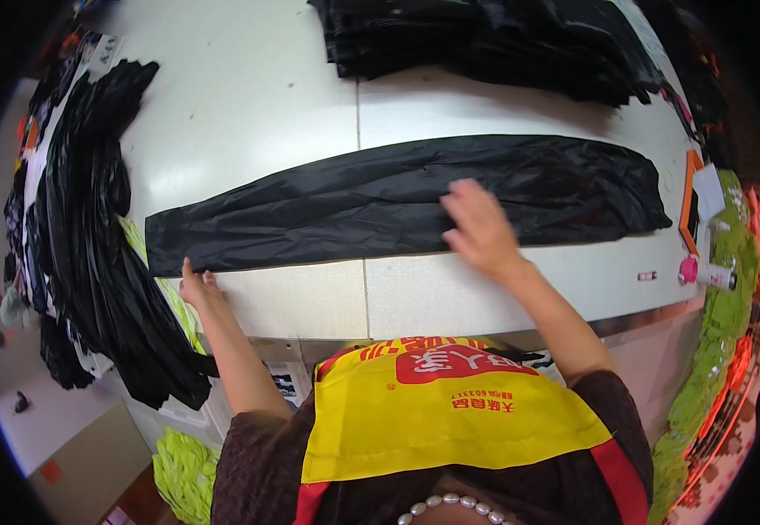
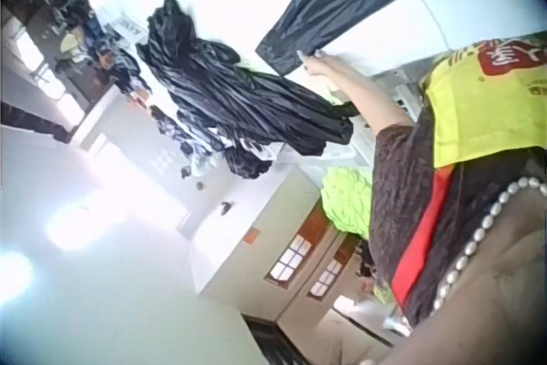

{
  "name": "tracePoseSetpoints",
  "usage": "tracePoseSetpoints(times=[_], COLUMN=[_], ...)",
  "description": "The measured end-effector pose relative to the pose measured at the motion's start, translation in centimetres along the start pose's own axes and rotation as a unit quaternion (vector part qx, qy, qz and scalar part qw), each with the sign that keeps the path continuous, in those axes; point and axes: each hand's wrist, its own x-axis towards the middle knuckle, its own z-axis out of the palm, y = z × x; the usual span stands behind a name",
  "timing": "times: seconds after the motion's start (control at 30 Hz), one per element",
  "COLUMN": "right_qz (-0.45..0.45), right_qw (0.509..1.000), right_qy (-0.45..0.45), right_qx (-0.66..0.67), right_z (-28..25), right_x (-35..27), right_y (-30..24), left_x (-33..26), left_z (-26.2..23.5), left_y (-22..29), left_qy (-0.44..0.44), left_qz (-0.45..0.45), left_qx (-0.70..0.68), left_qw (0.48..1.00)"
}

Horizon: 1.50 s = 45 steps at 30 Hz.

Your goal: The person repeatedly folds black trousers on a white table, inspects the inside of each garment, and uses a small blade to trim loose threads. The folded items are stacked on the table.

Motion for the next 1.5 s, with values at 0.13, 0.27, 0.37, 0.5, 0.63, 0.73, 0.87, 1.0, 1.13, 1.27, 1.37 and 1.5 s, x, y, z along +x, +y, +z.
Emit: tracePoseSetpoints(times=[0.13,0.27,0.37,0.5,0.63,0.73,0.87,1.0,1.13,1.27,1.37,1.5], right_qz=[-0.065,-0.017,-0.035,-0.129,-0.129,-0.099,-0.099,-0.117,-0.127,-0.16,-0.102,0.05], right_qw=[0.996,0.996,0.995,0.985,0.971,0.983,0.969,0.959,0.953,0.934,0.886,0.984], right_qy=[-0.053,-0.055,-0.044,-0.111,-0.201,-0.145,-0.164,-0.177,-0.183,-0.231,-0.388,0.076], right_qx=[-0.01,-0.075,-0.086,-0.019,0.019,0.046,0.159,0.189,0.203,0.219,0.231,-0.151], right_z=[4.7,7.0,8.2,9.7,8.2,9.2,11.7,12.9,13.7,12.4,-1.4,-10.8], right_x=[1.7,1.9,1.5,1.7,1.7,0.1,-2.1,-3.4,-3.4,-2.8,-2.1,-2.2], right_y=[-2.9,-3.1,-4.3,-7.9,-11.7,-12.7,-11.5,-10.8,-10.4,-10.2,-6.1,4.4], left_x=[6.1,4.2,-6.2,-26.2,-40.4,-53.6,-58.7,-56.4,-55.1,-47.6,-41.8,-37.5], left_z=[0.4,5.4,8.3,12.0,18.9,19.3,21.2,20.3,18.5,16.4,14.8,12.3], left_y=[2.6,8.8,18.4,24.0,13.7,4.0,-12.9,-21.5,-18.6,-13.1,-10.6,-8.9], left_qy=[-0.203,-0.322,-0.477,-0.628,-0.464,-0.647,-0.679,-0.732,-0.808,-0.623,-0.535,-0.414], left_qz=[-0.124,0.007,0.124,0.199,0.711,0.565,0.613,0.593,0.487,0.69,0.706,0.733], left_qx=[-0.013,-0.104,-0.17,-0.138,0.013,0.079,0.077,0.148,0.18,0.329,0.413,0.466], left_qw=[0.971,0.941,0.853,0.739,0.529,0.506,0.395,0.302,0.279,0.167,0.212,0.273])
